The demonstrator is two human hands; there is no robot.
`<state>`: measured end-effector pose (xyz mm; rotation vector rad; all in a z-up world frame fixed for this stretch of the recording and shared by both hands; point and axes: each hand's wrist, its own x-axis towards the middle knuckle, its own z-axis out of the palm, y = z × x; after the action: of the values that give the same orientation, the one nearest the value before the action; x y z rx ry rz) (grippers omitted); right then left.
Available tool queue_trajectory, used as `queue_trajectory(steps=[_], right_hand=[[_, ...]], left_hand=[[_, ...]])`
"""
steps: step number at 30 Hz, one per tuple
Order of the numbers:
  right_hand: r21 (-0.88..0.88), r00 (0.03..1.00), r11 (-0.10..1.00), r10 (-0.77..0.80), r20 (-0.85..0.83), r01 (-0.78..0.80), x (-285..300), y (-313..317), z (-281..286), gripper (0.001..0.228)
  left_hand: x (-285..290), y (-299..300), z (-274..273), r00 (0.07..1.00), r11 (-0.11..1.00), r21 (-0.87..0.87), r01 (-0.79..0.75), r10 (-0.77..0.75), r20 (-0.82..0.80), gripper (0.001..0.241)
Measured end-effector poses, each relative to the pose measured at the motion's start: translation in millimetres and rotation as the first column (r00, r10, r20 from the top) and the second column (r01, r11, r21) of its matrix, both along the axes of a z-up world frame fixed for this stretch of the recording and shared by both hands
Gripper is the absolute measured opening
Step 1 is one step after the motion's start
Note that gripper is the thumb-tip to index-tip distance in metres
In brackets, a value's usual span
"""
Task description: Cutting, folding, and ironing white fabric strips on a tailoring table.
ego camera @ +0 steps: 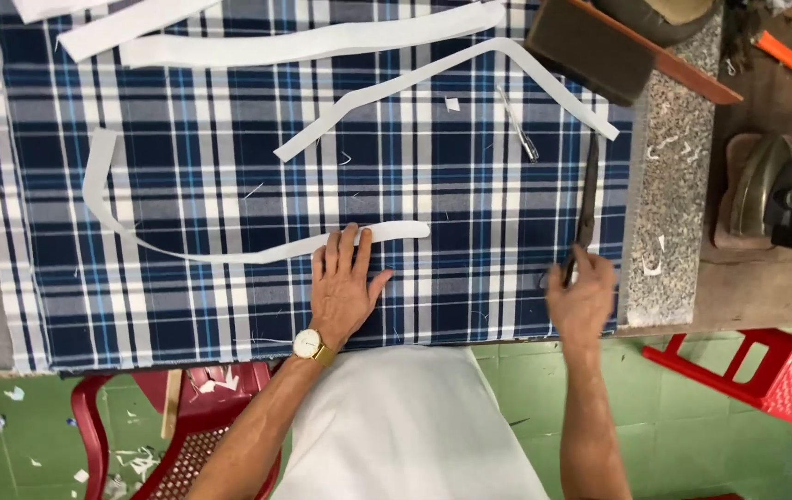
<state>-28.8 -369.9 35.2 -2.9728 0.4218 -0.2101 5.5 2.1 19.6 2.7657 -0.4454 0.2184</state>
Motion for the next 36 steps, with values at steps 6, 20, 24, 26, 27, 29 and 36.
queue_trajectory(steps=[6,20,24,26,27,29,36], right_hand=[[0.397,0.85,0.756,0.415,0.326,-0.521,12,147,-2,0.034],[0.081,0.923,0.949,0.273,0.271,-0.305,73,58,-31,0.034],[0.161,0.929,0.949,0.214,0.302,-0.271,78,54,-35,0.031],[0.164,0.93,0.953,0.195,0.311,-0.255,79,58,-35,0.031],[0.162,0.93,0.956,0.183,0.318,-0.244,79,59,-35,0.031],[0.164,0.929,0.956,0.18,0.324,-0.243,84,58,-29,0.03],[0.112,0.931,0.979,0.123,0.344,-0.171,87,56,-45,0.031]], left_hand=[[2,6,1,0.989,0.995,-0.018,0.099,-0.1,-0.107,0.063],[26,77,0,0.995,0.992,0.107,-0.061,0.052,0.081,0.037],[41,74,-4,0.998,0.999,-0.022,-0.032,0.031,-0.051,0.028],[51,74,4,0.996,0.999,-0.042,0.019,-0.022,-0.09,0.02],[57,73,7,0.989,0.996,-0.067,0.063,-0.071,-0.129,0.013],[74,68,26,0.981,0.984,-0.153,0.089,-0.113,-0.156,0.013],[186,69,62,0.994,0.974,-0.203,0.105,-0.106,0.01,0.01]])
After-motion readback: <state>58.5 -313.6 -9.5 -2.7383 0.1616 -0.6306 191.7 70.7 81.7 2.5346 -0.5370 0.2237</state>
